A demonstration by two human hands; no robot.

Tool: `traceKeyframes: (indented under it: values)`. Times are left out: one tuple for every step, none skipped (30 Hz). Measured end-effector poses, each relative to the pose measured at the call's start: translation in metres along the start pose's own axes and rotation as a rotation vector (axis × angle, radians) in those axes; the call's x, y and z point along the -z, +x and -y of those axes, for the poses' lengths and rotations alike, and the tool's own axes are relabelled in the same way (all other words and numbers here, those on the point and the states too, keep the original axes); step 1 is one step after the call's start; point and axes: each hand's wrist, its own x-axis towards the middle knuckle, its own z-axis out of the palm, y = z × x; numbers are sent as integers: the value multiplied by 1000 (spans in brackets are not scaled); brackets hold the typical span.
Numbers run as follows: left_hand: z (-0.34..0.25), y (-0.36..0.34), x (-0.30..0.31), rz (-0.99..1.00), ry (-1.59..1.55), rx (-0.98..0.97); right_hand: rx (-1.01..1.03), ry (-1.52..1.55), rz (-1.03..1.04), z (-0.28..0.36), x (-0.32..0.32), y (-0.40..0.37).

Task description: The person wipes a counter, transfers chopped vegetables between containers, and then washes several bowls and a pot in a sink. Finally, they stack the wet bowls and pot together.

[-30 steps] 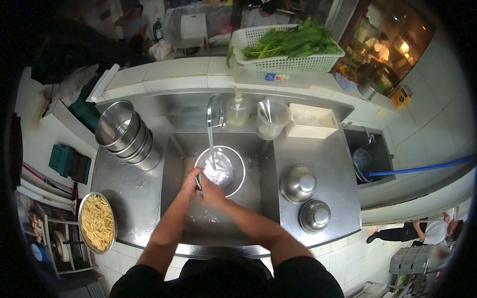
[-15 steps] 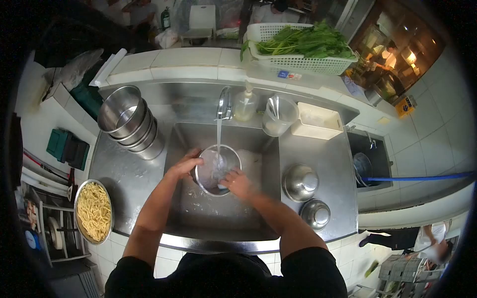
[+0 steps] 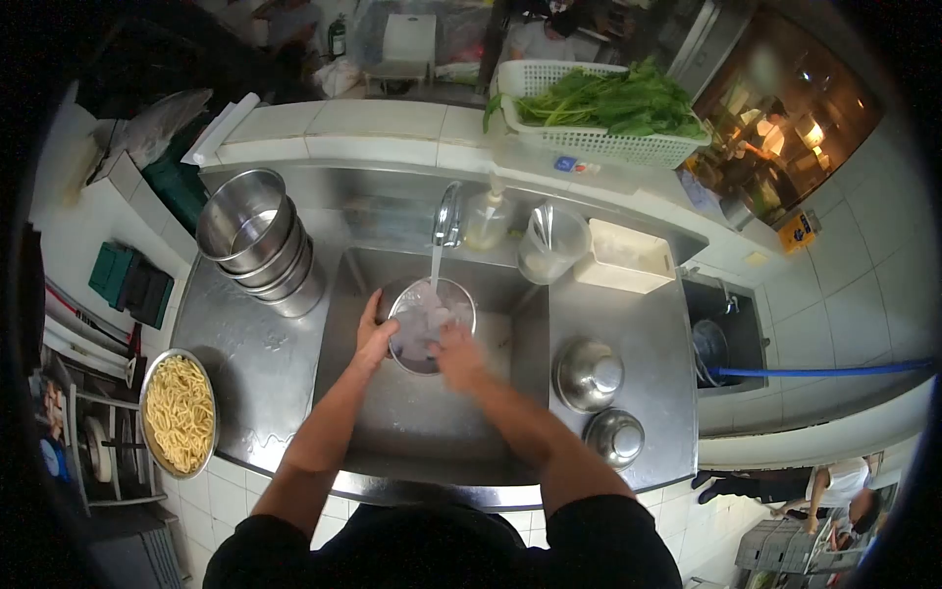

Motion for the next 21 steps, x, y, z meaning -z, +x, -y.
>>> traceKeyframes:
  values:
    - [33, 25, -10, -117, 11, -154, -2, -10, -2, 15, 14, 7]
    - [52, 38, -16, -237, 19, -301, -121, 603, 46, 44, 31, 12]
    - [47, 36, -15, -239, 11, -299, -241, 1216, 96, 61, 37, 11]
    - [34, 29, -11, -176, 67, -185, -237, 1212, 101, 57, 32, 5]
    - [19, 20, -3, -113, 128, -68, -214, 989, 58, 51, 19, -4]
    - [4, 15, 7, -115, 133, -62, -192, 771, 13, 45, 7, -12]
    - [-15, 14, 15, 8, 207, 60, -191, 776, 14, 26, 0, -17]
    - [-30, 12, 21, 131, 276, 179, 40, 514, -29, -4, -3, -18]
    - [-39, 9, 21, 169, 239, 228, 264, 247, -74, -20, 2, -13]
    - [-41, 5, 18, 168, 240, 228, 264, 247, -75, -21, 5, -5]
    - [-37, -1, 13, 64, 51, 229, 156, 358, -44, -15, 16, 3]
    - [-34, -8, 4, -37, -137, 228, 42, 468, -13, -5, 26, 12]
    - [-41, -29, -14, -95, -299, 262, -120, 550, -101, 14, 29, 23]
    - [-15, -22, -19, -91, -296, 272, -128, 555, -95, 39, 46, 29]
    - [24, 2, -26, -143, -404, 156, -358, 720, -25, 61, 73, 35]
    - [43, 16, -30, -196, -512, 36, -588, 877, 45, 71, 88, 37]
    - [-7, -22, -26, -111, -494, 101, -588, 878, 52, 72, 69, 26]
    - [4, -10, -18, -115, -492, 104, -396, 815, -96, 71, 35, 9]
    - [25, 12, -4, -159, -313, -120, -204, 746, -246, 64, 12, -3]
    - [40, 20, 6, -198, -128, -330, -207, 758, -238, 42, 7, -13]
    - [27, 7, 5, -209, -71, -331, -27, 428, -162, 7, 5, -20]
